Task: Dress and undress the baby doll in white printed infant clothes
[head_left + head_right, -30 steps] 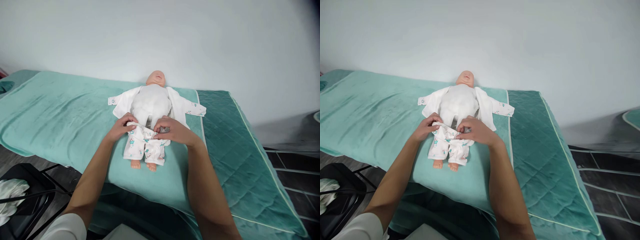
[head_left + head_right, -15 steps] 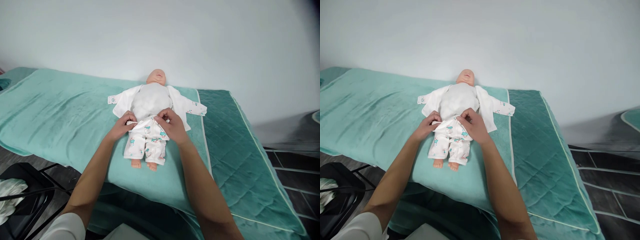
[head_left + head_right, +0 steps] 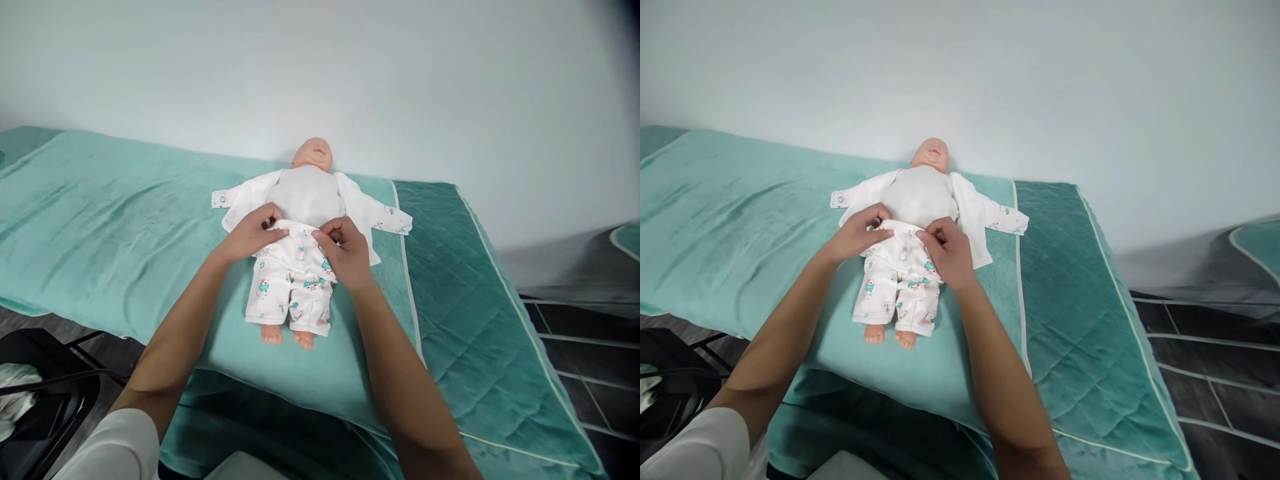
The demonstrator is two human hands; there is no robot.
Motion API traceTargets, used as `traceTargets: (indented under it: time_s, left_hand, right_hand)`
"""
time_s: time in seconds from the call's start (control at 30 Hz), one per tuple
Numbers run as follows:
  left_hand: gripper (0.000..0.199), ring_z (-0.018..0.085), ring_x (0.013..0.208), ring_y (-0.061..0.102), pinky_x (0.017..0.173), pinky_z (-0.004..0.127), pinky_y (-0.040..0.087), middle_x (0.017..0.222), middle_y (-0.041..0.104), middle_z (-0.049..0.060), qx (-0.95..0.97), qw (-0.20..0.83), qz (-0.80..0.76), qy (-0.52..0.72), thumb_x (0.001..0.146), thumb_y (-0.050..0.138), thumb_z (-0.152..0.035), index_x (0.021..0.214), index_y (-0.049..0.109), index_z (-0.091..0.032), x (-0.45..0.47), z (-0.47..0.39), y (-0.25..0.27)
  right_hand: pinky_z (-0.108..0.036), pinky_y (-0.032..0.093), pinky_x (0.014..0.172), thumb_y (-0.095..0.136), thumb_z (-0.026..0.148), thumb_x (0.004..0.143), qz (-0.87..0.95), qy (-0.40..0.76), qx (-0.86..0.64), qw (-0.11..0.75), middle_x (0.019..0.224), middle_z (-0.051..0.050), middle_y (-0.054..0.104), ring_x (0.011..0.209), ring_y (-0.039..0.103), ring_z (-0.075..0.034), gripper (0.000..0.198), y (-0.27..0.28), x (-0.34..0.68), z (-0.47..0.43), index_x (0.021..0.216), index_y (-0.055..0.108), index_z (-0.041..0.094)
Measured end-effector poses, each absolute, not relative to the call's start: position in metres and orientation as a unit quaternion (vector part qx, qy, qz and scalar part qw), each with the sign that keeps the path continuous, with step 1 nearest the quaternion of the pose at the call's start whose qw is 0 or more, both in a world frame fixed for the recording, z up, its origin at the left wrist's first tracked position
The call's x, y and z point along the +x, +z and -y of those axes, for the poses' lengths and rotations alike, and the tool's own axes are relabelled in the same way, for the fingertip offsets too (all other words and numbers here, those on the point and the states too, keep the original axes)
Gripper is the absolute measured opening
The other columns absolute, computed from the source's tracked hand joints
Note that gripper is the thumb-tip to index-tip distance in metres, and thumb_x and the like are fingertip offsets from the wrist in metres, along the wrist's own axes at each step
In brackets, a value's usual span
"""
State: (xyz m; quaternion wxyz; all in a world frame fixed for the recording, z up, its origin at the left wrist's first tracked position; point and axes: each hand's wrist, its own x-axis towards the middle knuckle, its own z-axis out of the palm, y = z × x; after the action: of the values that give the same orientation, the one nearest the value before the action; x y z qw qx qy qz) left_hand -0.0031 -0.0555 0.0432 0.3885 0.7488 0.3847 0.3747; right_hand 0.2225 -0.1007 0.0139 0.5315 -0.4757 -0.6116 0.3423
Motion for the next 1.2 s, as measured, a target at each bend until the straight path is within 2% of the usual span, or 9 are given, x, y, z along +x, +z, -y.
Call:
traceTargets:
  time_s: [0.1,0.23,0.4,0.53,0.7,0.8,0.9,1.0,1.2]
  left_hand:
    - [0.043,0.013,0.066,0.043,0.061,0.027,0.035,0.073,0.048,-0.002,0.647,0.439,-0.415,0.465,0.08,0.078,-0.055,0.081,0.053,-0.021,0.0,0.038,0.036]
    - [0.049,0.013,0.066,0.046,0.062,0.026,0.039,0.073,0.045,-0.003,0.545,0.448,-0.404,0.583,0.073,0.086,-0.053,0.081,0.049,-0.022,0.002,0.011,0.021]
    - [0.052,0.012,0.068,0.044,0.064,0.025,0.038,0.075,0.044,-0.003,0.487,0.439,-0.423,0.626,0.069,0.088,-0.053,0.081,0.048,-0.023,0.002,-0.011,0.003]
    - [0.046,0.013,0.07,0.046,0.067,0.026,0.038,0.077,0.05,-0.002,0.506,0.438,-0.437,0.601,0.074,0.083,-0.053,0.081,0.051,-0.022,0.001,-0.013,-0.01]
    - [0.034,0.017,0.081,0.054,0.075,0.029,0.042,0.086,0.059,0.001,0.568,0.412,-0.449,0.553,0.082,0.075,-0.051,0.09,0.061,-0.021,-0.002,-0.001,-0.009]
    - [0.037,0.021,0.103,0.059,0.09,0.033,0.046,0.11,0.062,0.005,0.627,0.377,-0.427,0.531,0.085,0.073,-0.051,0.109,0.064,-0.024,-0.001,0.014,0.002]
    - [0.056,0.028,0.128,0.052,0.111,0.04,0.041,0.13,0.056,0.009,0.704,0.312,-0.387,0.506,0.076,0.082,-0.054,0.118,0.06,-0.026,0.002,0.027,0.01]
    - [0.057,0.031,0.139,0.045,0.119,0.045,0.035,0.139,0.05,0.012,0.748,0.269,-0.36,0.489,0.071,0.087,-0.055,0.111,0.058,-0.025,0.002,0.035,0.014]
    - [0.028,0.029,0.135,0.051,0.116,0.045,0.039,0.141,0.055,0.012,0.78,0.264,-0.373,0.426,0.092,0.068,-0.047,0.084,0.06,-0.021,-0.005,0.042,0.02]
  right_hand:
    - [-0.029,0.031,0.058,0.074,0.055,0.087,0.588,0.386,-0.473,0.53,0.065,0.003,0.047,0.059,0.038,-0.013,0.032,0.012,0.233,0.095,0.087,0.062,0.025]
    - [-0.028,0.026,0.054,0.072,0.06,0.084,0.542,0.419,-0.488,0.541,0.062,0.004,0.041,0.057,0.033,-0.012,0.036,0.004,0.252,0.081,0.087,0.063,0.025]
    - [-0.027,0.032,0.055,0.075,0.058,0.077,0.464,0.462,-0.484,0.581,0.064,0.004,0.04,0.056,0.036,-0.013,0.04,-0.003,0.259,0.066,0.087,0.053,0.026]
    - [-0.027,0.037,0.058,0.081,0.056,0.073,0.462,0.477,-0.431,0.611,0.067,0.005,0.036,0.058,0.037,-0.013,0.044,-0.005,0.254,0.064,0.09,0.053,0.027]
    - [-0.027,0.037,0.057,0.079,0.061,0.075,0.509,0.455,-0.437,0.585,0.076,0.002,0.046,0.063,0.042,-0.014,0.047,-0.009,0.253,0.066,0.097,0.053,0.029]
    - [-0.028,0.035,0.056,0.077,0.062,0.078,0.518,0.437,-0.447,0.584,0.077,0.002,0.047,0.062,0.041,-0.015,0.046,-0.013,0.251,0.067,0.098,0.051,0.029]
    - [-0.028,0.037,0.059,0.073,0.063,0.081,0.528,0.415,-0.452,0.587,0.078,0.002,0.048,0.063,0.043,-0.015,0.045,-0.015,0.248,0.066,0.099,0.05,0.029]
    - [-0.029,0.039,0.063,0.072,0.064,0.082,0.53,0.401,-0.454,0.593,0.08,0.002,0.05,0.066,0.046,-0.016,0.045,-0.016,0.246,0.065,0.1,0.05,0.029]
    - [-0.028,0.037,0.061,0.076,0.056,0.082,0.522,0.428,-0.441,0.591,0.08,0.001,0.05,0.066,0.045,-0.015,0.04,-0.017,0.247,0.065,0.099,0.053,0.028]
